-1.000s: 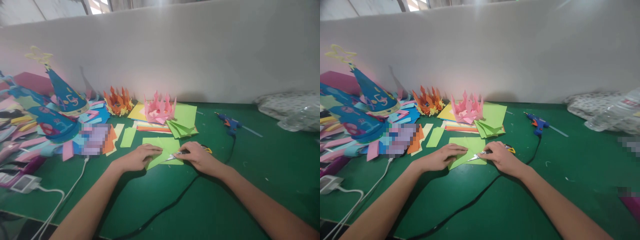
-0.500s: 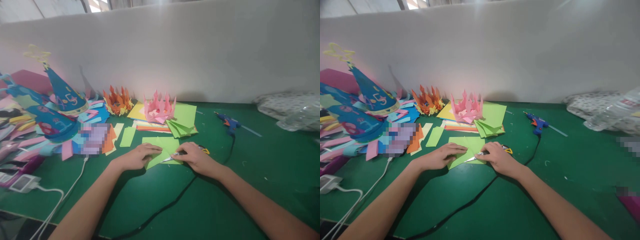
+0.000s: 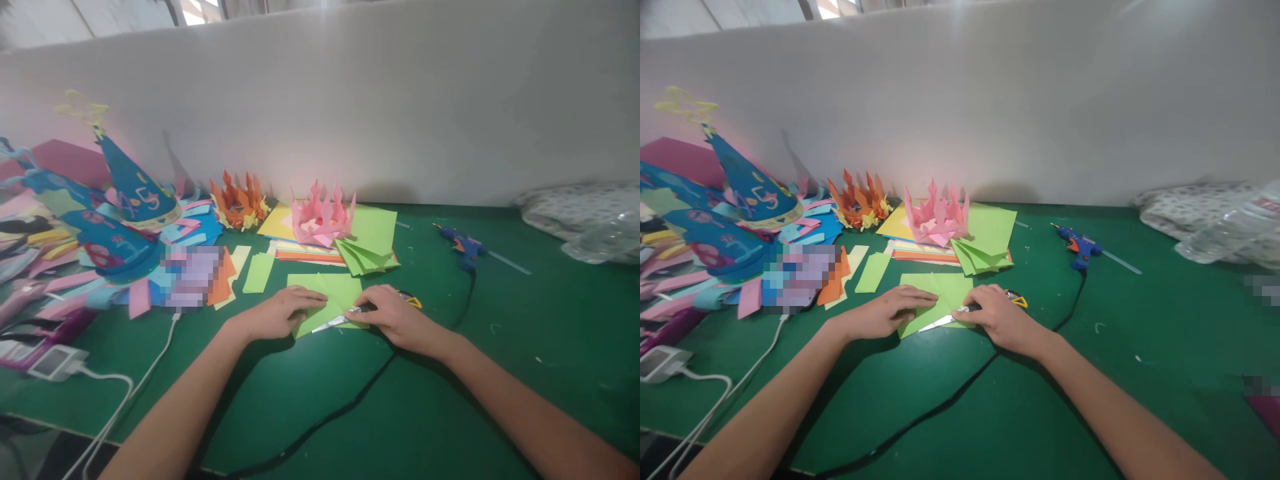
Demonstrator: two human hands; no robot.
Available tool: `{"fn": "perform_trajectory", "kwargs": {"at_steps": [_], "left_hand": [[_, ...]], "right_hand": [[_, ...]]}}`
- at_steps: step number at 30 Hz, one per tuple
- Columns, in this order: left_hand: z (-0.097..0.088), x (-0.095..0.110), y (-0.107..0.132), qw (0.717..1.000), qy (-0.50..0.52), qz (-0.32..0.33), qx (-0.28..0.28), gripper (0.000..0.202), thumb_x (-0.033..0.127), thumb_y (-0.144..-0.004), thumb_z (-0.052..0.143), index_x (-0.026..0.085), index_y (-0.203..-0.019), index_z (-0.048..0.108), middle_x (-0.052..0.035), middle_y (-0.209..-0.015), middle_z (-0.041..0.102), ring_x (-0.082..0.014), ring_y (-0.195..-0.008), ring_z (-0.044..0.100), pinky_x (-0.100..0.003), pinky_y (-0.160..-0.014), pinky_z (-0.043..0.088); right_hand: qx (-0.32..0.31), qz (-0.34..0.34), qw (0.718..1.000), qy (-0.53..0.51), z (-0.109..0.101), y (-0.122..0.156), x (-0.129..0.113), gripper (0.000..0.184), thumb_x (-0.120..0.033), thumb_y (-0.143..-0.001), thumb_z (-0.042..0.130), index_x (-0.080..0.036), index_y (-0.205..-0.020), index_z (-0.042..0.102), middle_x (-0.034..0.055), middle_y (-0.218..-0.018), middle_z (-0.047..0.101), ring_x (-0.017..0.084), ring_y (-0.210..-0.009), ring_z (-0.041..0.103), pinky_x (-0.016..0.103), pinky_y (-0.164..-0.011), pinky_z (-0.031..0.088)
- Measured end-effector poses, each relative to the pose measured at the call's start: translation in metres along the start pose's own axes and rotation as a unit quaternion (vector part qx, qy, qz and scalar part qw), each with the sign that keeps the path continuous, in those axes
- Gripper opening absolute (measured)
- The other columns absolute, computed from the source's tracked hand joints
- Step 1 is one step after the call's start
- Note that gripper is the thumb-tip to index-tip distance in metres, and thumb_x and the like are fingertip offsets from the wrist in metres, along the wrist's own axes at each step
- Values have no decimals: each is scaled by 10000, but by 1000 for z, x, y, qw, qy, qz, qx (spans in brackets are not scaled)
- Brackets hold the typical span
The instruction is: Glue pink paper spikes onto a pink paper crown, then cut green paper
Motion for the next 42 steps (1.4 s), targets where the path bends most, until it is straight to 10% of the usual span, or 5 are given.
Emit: {"fn": "perform_trajectory", "kwargs": {"at_steps": [16, 42], "left_hand": [[-8, 7, 3, 999, 29, -23, -39, 356, 9, -751, 365, 236, -984, 511, -11, -1355, 443, -181, -1194, 407, -357, -978, 351], [-5, 2, 4, 998, 47, -35, -38, 571, -26, -682, 387, 264, -1169, 454, -22, -1217, 535, -186, -1092, 456, -325, -914, 393]], "right_hand": [[35, 49, 998, -36, -4, 1, 5, 352, -155, -907, 391, -292, -1162, 593, 82, -994, 596, 197, -893, 502, 344, -748, 368], [29, -25, 998, -49, 0, -10, -13, 337, -173, -916, 405, -299, -1167, 592, 94, -1013, 619, 194, -929, 523, 342, -771, 385]]}}
Point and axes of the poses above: each hand's wrist, its own y-axis away from the middle knuckle, its own z-axis out of the palm, x = y × z, the point moved 5 cm from there along -y, towards the middle knuckle
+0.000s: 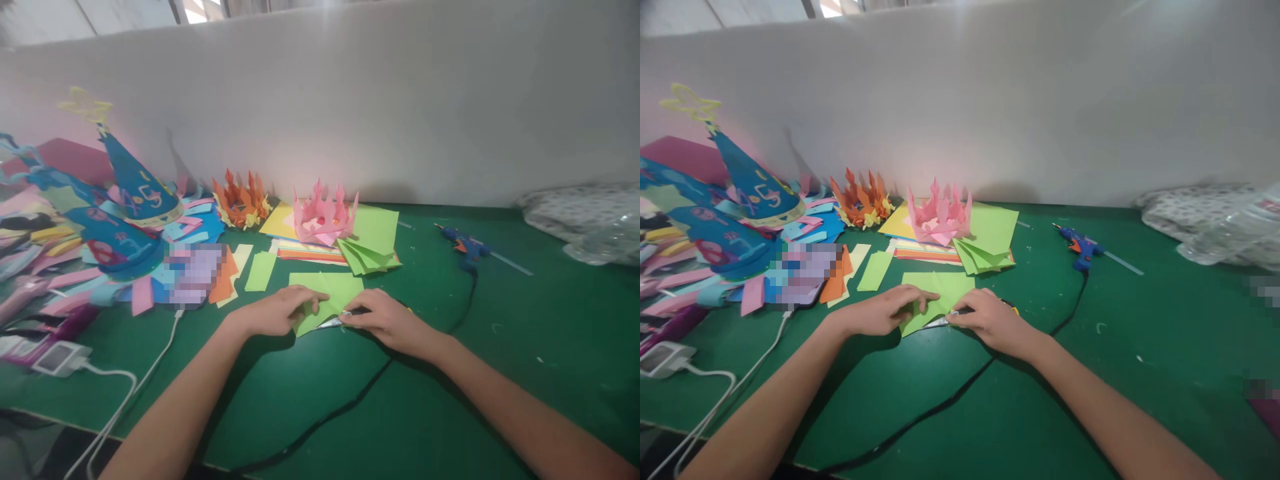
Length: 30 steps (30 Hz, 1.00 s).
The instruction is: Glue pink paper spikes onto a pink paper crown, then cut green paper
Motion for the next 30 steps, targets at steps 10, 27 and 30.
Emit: {"fn": "perform_trajectory", "kwargs": {"at_steps": [10, 27, 30], "left_hand": [[-1, 5, 0, 1000, -25, 15, -8, 403, 10, -712, 421, 241, -1026, 523, -9, -1373, 430, -199, -1187, 416, -366, -980, 351], [1, 2, 3, 998, -51, 30, -30, 623, 81, -729, 511, 326, -1294, 414, 29, -1440, 346, -223, -1287, 333, -412, -1064, 269], [0, 2, 2, 998, -48, 33, -31, 652, 29, -706, 468, 324, -1287, 424, 32, -1439, 348, -218, -1289, 334, -412, -1062, 273]], "right_hand": [[9, 2, 1000, 8, 4, -2, -2, 319, -193, -924, 402, -291, -1159, 594, 85, -1000, 614, 179, -911, 523, 323, -764, 370], [-8, -6, 999, 32, 2, 1, -1, 352, -169, -920, 391, -306, -1188, 573, 87, -1015, 607, 186, -917, 520, 331, -765, 385], [-5, -4, 999, 35, 1, 1, -2, 338, -170, -919, 395, -300, -1162, 590, 90, -1008, 607, 185, -913, 526, 324, -758, 384]]}}
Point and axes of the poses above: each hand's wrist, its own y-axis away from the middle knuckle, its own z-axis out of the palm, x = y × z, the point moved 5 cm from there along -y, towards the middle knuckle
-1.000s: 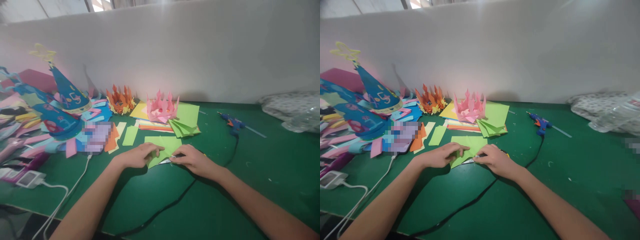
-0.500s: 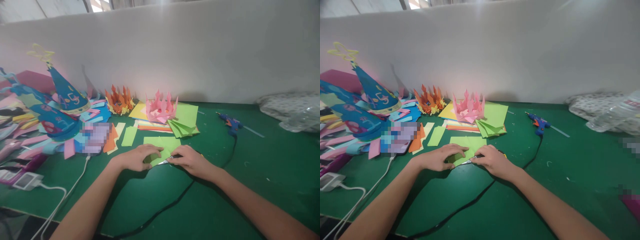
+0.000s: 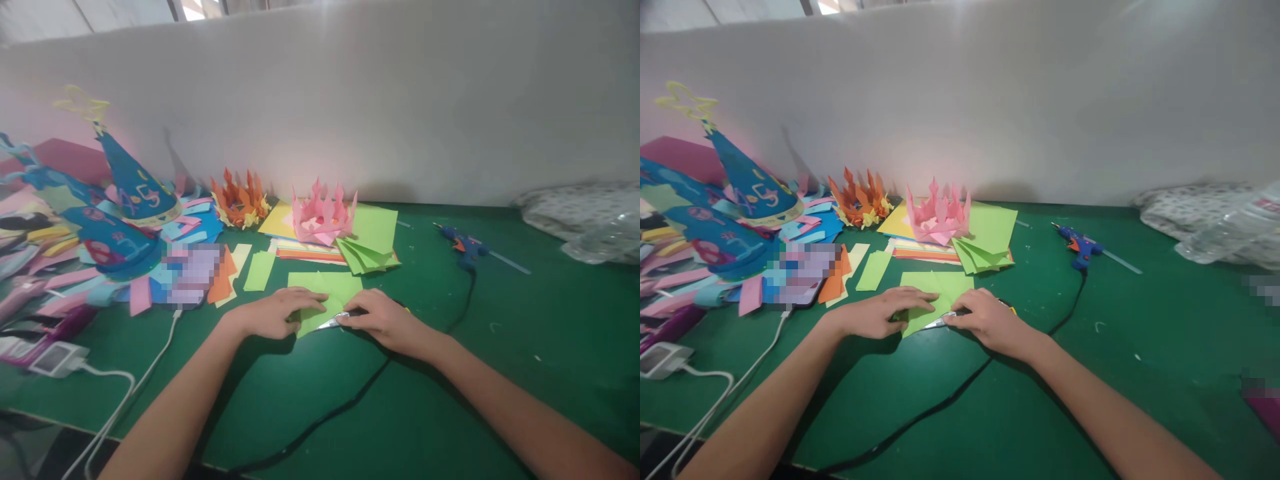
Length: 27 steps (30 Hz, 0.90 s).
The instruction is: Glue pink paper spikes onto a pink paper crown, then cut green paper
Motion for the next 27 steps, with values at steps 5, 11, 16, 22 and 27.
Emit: {"fn": "perform_trajectory", "kwargs": {"at_steps": [5, 11, 16, 22, 27], "left_hand": [[0, 0, -2, 1000, 2, -3, 6, 629, 10, -721, 421, 318, -1269, 450, 25, -1416, 387, -208, -1264, 369, -400, -1047, 300], [-1, 0, -3, 1000, 4, 3, 20, 623, -13, -711, 400, 304, -1241, 480, 15, -1390, 426, -201, -1226, 410, -385, -1016, 341], [-1, -1, -3, 1000, -3, 0, 13, 632, -15, -721, 389, 303, -1263, 458, 14, -1396, 416, -194, -1245, 388, -385, -1029, 325], [0, -2, -3, 1000, 4, 1, 18, 577, -2, -749, 389, 297, -1233, 484, 18, -1396, 416, -185, -1239, 391, -367, -1034, 314], [1, -5, -5, 998, 27, -13, 55, 328, 174, -851, 456, 276, -1155, 523, -16, -1336, 480, -201, -1181, 441, -374, -1002, 335]], "right_hand": [[9, -1, 1000, -3, 0, 0, -2, 340, -173, -921, 391, -301, -1173, 581, 88, -977, 608, 186, -894, 525, 323, -748, 378], [-13, -1, 1000, -15, 2, 2, -2, 350, -173, -920, 392, -306, -1192, 568, 90, -1019, 595, 193, -919, 506, 336, -765, 375], [-12, 5, 1000, -13, 3, -2, -5, 344, -185, -924, 385, -290, -1191, 574, 95, -974, 605, 192, -883, 507, 332, -744, 375], [-25, -5, 999, -31, 2, -1, -7, 346, -175, -917, 393, -290, -1184, 580, 100, -1024, 606, 194, -925, 507, 340, -766, 379], [-21, -19, 996, -79, -4, 4, -1, 318, -175, -909, 417, -290, -1138, 605, 84, -1053, 610, 188, -972, 514, 361, -820, 379]]}}
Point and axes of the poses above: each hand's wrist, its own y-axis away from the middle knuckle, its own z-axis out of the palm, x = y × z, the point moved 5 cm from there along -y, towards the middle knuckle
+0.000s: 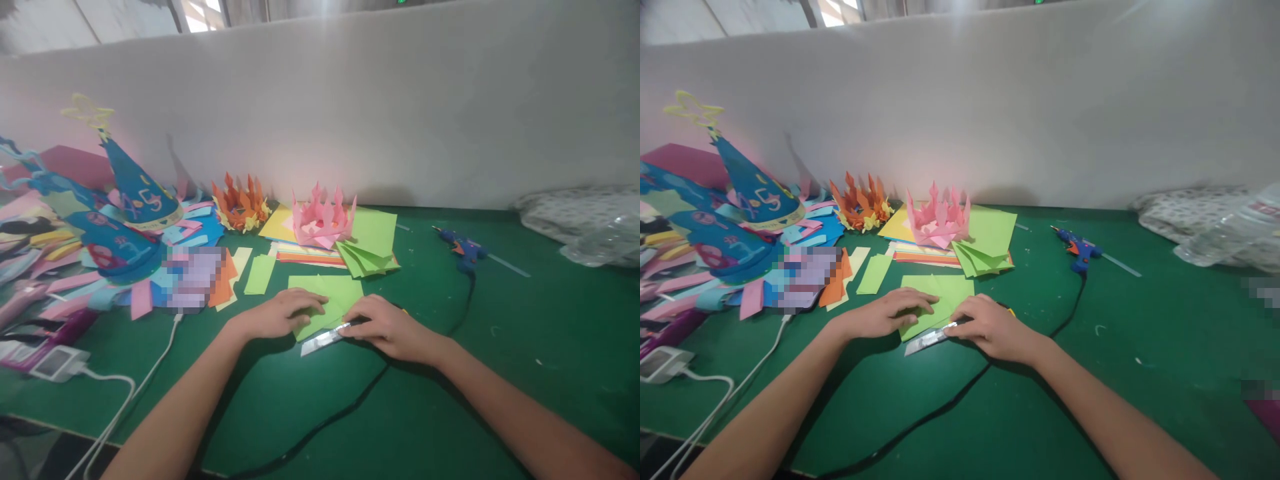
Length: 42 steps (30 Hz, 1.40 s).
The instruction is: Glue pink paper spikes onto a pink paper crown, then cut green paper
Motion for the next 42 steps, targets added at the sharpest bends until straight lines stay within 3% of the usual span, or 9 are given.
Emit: {"fn": "perform_trajectory", "kwargs": {"at_steps": [5, 10, 13, 16, 20, 25, 35, 42], "left_hand": [[0, -3, -2, 999, 24, -22, 35, 428, 315, -796, 589, 274, -1201, 459, -50, -1271, 490, -227, -1177, 423, -371, -989, 349], [-1, -2, 0, 997, 17, -46, 57, 520, 302, -774, 606, 292, -1252, 402, -63, -1298, 411, -235, -1237, 336, -390, -1025, 310], [0, 0, 1, 996, 19, -68, 58, 495, 301, -769, 606, 285, -1226, 416, -60, -1226, 462, -238, -1182, 378, -403, -991, 337], [2, 1, 1, 995, 37, -77, 51, 439, 280, -779, 587, 257, -1186, 425, -51, -1070, 536, -219, -1043, 465, -382, -908, 393], [3, 5, 1, 996, 36, -60, 59, 317, 242, -787, 556, 236, -1090, 462, -56, -1050, 521, -210, -1008, 475, -362, -869, 411], [3, 9, 0, 998, 26, -28, 57, 221, 194, -794, 544, 250, -1008, 528, -57, -1197, 451, -220, -1176, 387, -380, -979, 346], [6, 5, -2, 997, 53, -12, 57, 294, 160, -780, 553, 234, -1064, 526, -60, -1129, 448, -192, -1099, 451, -352, -961, 383], [6, 8, -3, 996, 75, 8, 52, 281, 126, -781, 547, 230, -1042, 530, -68, -1198, 444, -195, -1133, 444, -360, -968, 378]], "right_hand": [[75, 43, 996, -9, -17, 15, 25, 277, -155, -870, 456, -263, -1072, 613, 63, -1025, 603, 189, -960, 518, 357, -838, 389], [147, 183, 969, 74, -27, 25, 51, 186, -152, -791, 479, -193, -953, 559, 73, -904, 609, 213, -822, 533, 363, -745, 406], [155, 219, 955, 129, -26, 23, 51, 181, -133, -750, 477, -183, -905, 556, 80, -911, 611, 234, -851, 534, 375, -741, 396], [183, 185, 953, 153, -25, 16, 37, 195, -148, -777, 470, -189, -926, 589, 92, -1014, 603, 250, -961, 519, 409, -815, 374], [98, 79, 988, 90, -10, 1, 12, 230, -197, -868, 429, -203, -997, 620, 83, -1026, 619, 210, -948, 531, 382, -832, 389], [28, 72, 995, 70, 3, -6, 1, 300, -263, -912, 407, -267, -1147, 594, 66, -1177, 585, 227, -1085, 493, 429, -935, 358], [10, 98, 995, -29, 11, -6, 3, 351, -284, -933, 371, -288, -1249, 524, 41, -1361, 457, 229, -1265, 365, 452, -1034, 296], [24, 103, 984, -141, 11, -7, 2, 363, -254, -943, 342, -269, -1266, 508, 45, -1370, 440, 188, -1234, 418, 358, -1021, 360]]}}
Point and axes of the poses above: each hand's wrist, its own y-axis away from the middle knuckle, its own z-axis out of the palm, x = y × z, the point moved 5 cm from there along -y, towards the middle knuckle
